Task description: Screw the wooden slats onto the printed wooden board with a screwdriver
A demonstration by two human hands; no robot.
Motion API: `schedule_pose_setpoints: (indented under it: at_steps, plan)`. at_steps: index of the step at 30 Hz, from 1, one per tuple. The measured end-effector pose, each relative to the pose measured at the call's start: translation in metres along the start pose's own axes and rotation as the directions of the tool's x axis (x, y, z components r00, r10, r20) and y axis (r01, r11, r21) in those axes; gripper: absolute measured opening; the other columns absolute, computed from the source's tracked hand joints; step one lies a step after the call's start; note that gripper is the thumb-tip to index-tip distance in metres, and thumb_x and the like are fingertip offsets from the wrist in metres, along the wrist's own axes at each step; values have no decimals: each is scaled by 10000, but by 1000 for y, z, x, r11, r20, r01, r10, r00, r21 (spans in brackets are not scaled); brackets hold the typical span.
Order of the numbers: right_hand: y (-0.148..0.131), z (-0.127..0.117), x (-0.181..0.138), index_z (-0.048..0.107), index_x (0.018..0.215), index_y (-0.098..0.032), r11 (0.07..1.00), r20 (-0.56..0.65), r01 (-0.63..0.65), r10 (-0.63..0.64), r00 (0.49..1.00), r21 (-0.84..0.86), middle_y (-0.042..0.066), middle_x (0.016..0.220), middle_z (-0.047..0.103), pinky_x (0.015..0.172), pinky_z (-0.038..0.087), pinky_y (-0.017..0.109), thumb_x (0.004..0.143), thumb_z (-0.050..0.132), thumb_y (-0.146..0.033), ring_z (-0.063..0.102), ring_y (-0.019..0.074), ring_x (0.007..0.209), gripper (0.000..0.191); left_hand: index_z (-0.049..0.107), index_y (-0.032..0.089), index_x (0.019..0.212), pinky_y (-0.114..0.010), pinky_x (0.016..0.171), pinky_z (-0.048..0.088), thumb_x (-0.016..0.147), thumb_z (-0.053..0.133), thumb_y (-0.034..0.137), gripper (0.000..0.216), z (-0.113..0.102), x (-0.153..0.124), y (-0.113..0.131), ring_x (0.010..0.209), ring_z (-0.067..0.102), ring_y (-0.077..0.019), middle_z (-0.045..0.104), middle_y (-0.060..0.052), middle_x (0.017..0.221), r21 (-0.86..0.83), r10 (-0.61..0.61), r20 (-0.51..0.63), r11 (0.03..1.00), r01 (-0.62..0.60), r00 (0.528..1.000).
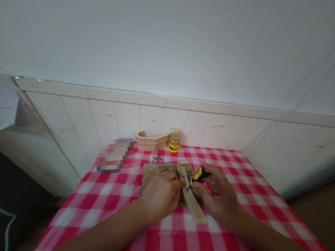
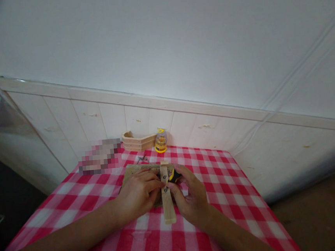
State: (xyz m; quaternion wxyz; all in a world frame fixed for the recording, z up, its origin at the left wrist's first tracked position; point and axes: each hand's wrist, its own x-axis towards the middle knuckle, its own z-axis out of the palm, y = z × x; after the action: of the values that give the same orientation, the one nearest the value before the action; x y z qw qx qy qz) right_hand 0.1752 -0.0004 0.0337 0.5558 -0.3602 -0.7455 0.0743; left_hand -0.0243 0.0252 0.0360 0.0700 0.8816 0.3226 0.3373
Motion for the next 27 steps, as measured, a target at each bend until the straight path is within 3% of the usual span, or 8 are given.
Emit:
schedule_pose_setpoints:
  at_steps: [15, 23, 27]
  plan:
    - [0, 1, 1, 507, 1424, -300, 997, -20, -59, 60, 998, 43, 85, 1169, 708, 771, 648, 317, 915, 642, -123, 741, 193, 887, 556, 776, 214, 910, -390, 827, 568, 820, 553, 83, 273, -2, 0, 1, 849, 696, -229, 724, -55, 816, 24, -4, 20, 1000, 3, 1000]
    - [2, 0, 0, 530, 1409, -284, 1000, -20, -25, 25, 1000, -5, 89, 1116, 721, 736, 648, 324, 905, 657, -133, 735, 196, 838, 541, 773, 208, 889, -357, 802, 565, 825, 547, 78, 268, -2, 1, 1, 833, 696, -216, 719, -55, 804, 30, 2, 15, 1000, -3, 1000]
    - [0, 2, 2, 546, 1393, -303, 996, -25, -57, 59, 998, 75, 79, 1139, 716, 763, 654, 327, 911, 663, -151, 745, 201, 874, 518, 772, 215, 894, -371, 819, 561, 827, 551, 78, 268, -1, 0, 0, 839, 695, -221, 721, -52, 813, 21, 5, 6, 1000, -6, 1000]
